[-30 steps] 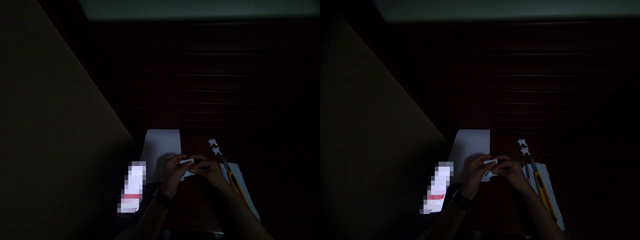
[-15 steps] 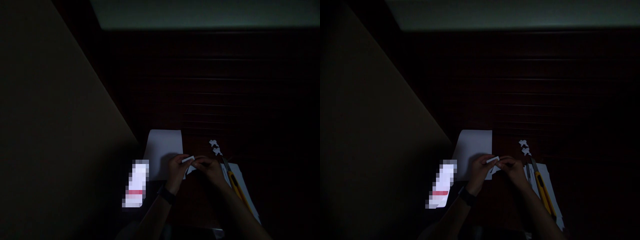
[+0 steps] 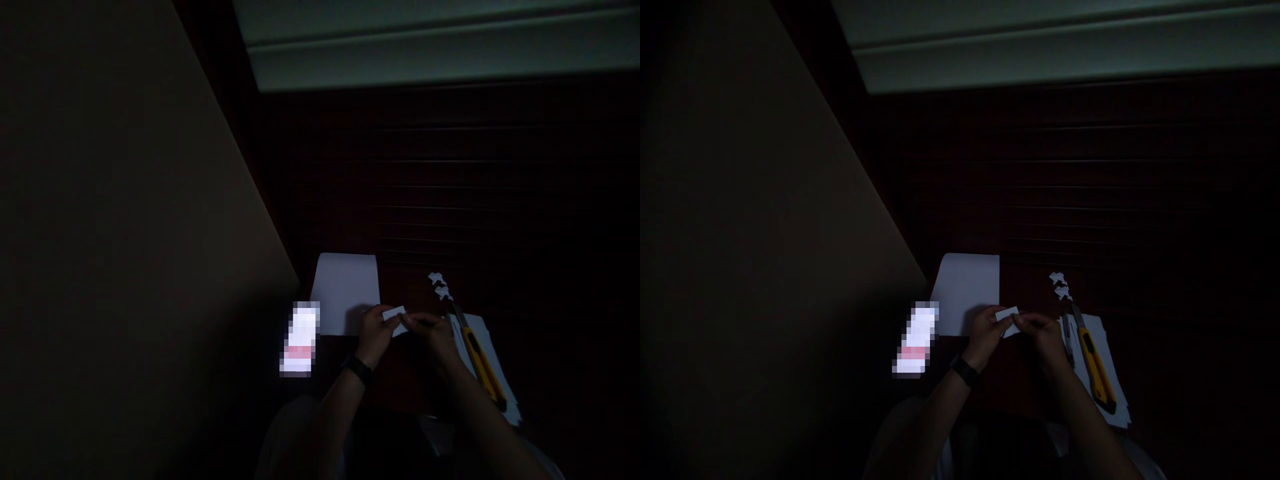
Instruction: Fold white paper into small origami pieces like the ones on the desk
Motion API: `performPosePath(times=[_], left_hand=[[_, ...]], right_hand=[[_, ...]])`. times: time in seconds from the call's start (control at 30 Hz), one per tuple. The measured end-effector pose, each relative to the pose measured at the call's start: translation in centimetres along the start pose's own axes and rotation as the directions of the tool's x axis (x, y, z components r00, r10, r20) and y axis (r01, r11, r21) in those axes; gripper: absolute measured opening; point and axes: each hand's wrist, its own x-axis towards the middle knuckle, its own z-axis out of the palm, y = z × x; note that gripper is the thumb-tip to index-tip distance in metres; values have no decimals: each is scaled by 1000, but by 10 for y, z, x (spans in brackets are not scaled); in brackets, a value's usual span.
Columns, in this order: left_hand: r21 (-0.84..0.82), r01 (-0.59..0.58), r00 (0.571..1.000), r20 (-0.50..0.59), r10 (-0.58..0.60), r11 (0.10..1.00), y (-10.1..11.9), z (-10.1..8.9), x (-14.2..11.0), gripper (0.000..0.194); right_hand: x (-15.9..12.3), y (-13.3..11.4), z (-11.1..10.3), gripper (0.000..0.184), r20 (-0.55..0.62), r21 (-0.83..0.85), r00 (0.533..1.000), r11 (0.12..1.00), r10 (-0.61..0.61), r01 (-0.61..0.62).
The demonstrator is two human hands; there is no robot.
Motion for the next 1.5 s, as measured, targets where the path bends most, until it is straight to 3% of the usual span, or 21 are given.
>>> performPosePath(times=[0.23,0.4,0.53,0.6,0.67,0.77,0.93,1.0,1.17,1.4,1.5], left_hand=[[18,-10,997,73,9,1000,-3,-13,-26,29],[52,-28,997,73,24,998,0,-19,-32,32],[-10,30,999,32,-30,999,8,-21,-29,36],[-59,38,999,39,-35,998,15,-22,-25,37],[-93,51,997,60,-46,994,23,-21,-17,40],[-124,59,993,108,-45,991,31,-18,-3,42],[-22,-3,993,116,6,1000,19,-16,15,35],[57,-17,994,113,10,998,12,-15,19,34],[80,-46,990,135,35,996,10,-8,24,28],[120,-12,988,154,-7,993,17,-3,33,30],[137,-15,990,143,-4,990,16,-4,35,28]], right_hand=[[-14,2,-8,19,178,67,976,988,124,-138],[-20,4,-5,21,208,73,967,984,145,-164],[-19,-3,-5,21,105,137,994,990,14,-29],[-16,-12,-3,18,77,88,994,993,-79,72],[-10,-23,0,22,134,10,982,991,-136,136],[4,-35,6,38,297,-53,950,991,-99,120],[27,-32,1,21,368,-289,916,917,-159,275],[33,-27,-5,18,408,-390,907,878,-107,279],[37,-29,-11,21,373,-392,923,885,-95,250],[42,-43,-11,21,134,-509,987,849,-86,144],[44,-43,-9,20,154,-531,980,825,-127,191]])
